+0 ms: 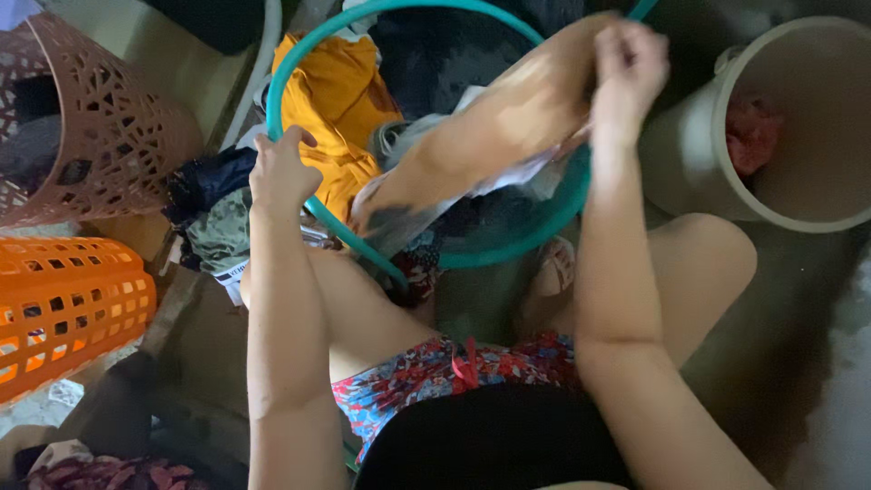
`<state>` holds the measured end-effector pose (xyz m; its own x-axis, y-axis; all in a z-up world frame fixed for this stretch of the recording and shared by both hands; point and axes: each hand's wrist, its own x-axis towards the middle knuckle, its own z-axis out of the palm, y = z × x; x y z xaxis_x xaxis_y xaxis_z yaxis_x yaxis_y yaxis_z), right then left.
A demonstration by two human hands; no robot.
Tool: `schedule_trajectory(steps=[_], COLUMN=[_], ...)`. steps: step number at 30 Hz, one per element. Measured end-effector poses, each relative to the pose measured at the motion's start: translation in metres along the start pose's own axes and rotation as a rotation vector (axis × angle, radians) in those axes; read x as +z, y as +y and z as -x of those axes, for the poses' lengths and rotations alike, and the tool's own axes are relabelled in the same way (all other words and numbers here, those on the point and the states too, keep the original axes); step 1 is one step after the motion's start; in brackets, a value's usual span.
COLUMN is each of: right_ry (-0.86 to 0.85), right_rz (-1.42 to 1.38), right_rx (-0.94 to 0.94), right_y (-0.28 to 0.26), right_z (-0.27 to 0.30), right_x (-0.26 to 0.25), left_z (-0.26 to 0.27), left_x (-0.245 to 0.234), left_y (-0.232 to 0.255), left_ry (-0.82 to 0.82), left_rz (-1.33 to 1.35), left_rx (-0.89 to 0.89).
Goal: The person washes various items of clothing by hand in a basin of soapy water, scrubbing, squeezing, and rinsing the garments.
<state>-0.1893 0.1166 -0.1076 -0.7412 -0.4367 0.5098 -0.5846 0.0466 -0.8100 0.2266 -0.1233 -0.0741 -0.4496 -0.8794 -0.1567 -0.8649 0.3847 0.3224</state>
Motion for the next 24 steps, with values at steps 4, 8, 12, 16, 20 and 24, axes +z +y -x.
schedule_trajectory(steps=[4, 8, 12, 16, 20, 24], right_ry=[-0.111, -0.593, -1.048, -1.114, -0.530, -0.471], right_rz=[0.622, 0.535, 0.542, 0.450, 0.190, 0.303], right_rx=[-0.155, -0.457, -0.477, -0.073, 0.000, -0.071], right_y=[-0.001, -0.061, -0.112, -0.109, -0.088, -0.087], right_z=[-0.012, 0.017, 0.121, 0.119, 0.043, -0.013], right_x=[-0.008, 0.024, 0.100, 0.098, 0.041, -0.002], left_z=[-0.003, -0.013, -0.012, -0.006, -0.007, -0.016], left_x=[0.007, 0.013, 0.015, 0.010, 0.013, 0.025], left_y=[0.000, 0.004, 0.008, 0.011, 0.003, 0.020], left_ry=[-0.030, -0.046, -0.077, -0.086, -0.061, 0.048], left_rz=[-0.042, -0.089, -0.113, -0.070, -0.060, -0.189], left_rx=[-0.008, -0.004, -0.023, -0.013, -0.006, -0.003])
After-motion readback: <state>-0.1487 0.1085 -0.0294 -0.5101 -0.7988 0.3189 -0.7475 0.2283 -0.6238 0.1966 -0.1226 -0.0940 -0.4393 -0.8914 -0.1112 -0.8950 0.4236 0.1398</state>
